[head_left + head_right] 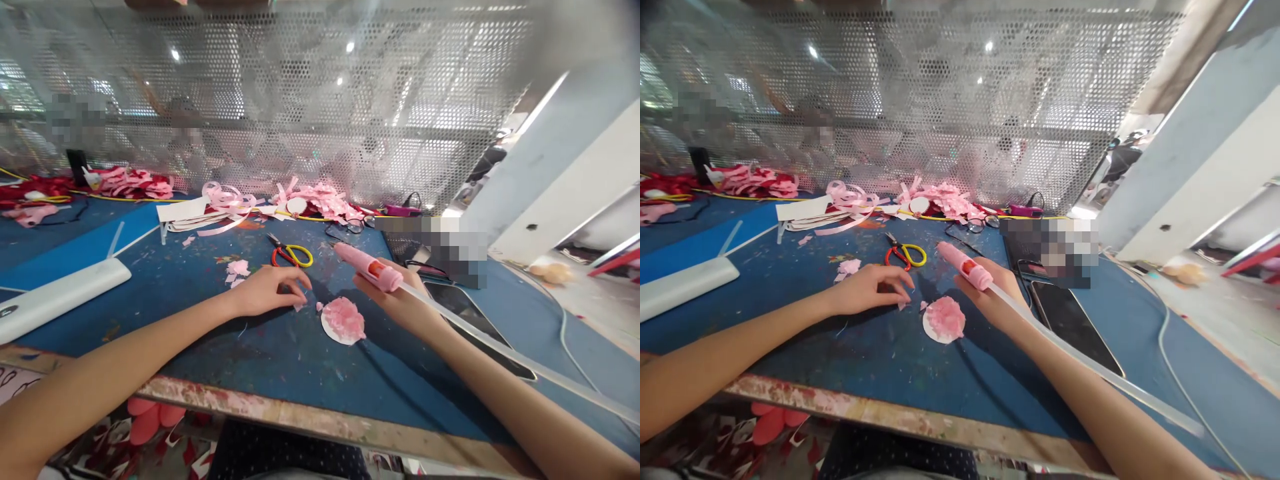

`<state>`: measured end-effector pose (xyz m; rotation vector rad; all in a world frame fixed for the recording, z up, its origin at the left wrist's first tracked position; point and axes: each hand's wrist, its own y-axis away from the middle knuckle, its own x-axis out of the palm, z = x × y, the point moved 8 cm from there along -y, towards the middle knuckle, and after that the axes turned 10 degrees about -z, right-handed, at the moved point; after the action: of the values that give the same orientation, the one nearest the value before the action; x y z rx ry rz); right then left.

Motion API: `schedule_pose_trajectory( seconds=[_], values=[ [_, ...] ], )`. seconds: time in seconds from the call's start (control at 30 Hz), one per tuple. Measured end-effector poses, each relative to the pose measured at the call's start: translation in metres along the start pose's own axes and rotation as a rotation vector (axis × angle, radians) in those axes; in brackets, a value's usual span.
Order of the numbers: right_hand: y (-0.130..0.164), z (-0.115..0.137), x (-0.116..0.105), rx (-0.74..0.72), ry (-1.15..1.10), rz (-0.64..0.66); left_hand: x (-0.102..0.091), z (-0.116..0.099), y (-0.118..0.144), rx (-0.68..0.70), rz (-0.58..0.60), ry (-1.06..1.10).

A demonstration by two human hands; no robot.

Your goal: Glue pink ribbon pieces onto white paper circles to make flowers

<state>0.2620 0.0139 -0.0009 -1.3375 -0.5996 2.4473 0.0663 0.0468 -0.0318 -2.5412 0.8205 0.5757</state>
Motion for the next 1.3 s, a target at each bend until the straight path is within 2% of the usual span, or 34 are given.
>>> schedule_pose_trajectory(
  seconds=[0.1,0.27,0.47,0.73,0.9,1.07,1.17,1.3],
  values=[
    [-0.001,0.002,0.002,-0.017,0.05,0.015,0.006,-0.013,0.003,0.128,0.036,-0.122],
    [-0.001,0.005,0.005,-0.032,0.106,0.046,0.007,-0.019,0.003,0.279,-0.012,-0.3],
    [0.001,0.011,-0.001,-0.062,0.08,0.027,0.004,-0.017,0.002,0.337,-0.05,-0.429],
    [0.001,0.02,-0.006,-0.102,-0.015,-0.004,0.014,-0.027,0.005,0.406,0.039,-0.446],
    [0.002,0.018,-0.004,-0.133,-0.008,0.004,0.006,-0.022,0.003,0.33,-0.088,-0.37],
    [0.002,0.014,-0.003,-0.141,0.047,0.011,-0.016,-0.007,-0.002,0.117,-0.251,-0.238],
    [0.003,0.012,-0.003,-0.139,0.086,0.025,-0.023,0.007,-0.006,-0.012,-0.233,-0.189],
    [0.003,0.011,-0.001,-0.126,0.129,0.05,-0.019,0.024,-0.008,-0.164,-0.091,-0.197]
  ],
)
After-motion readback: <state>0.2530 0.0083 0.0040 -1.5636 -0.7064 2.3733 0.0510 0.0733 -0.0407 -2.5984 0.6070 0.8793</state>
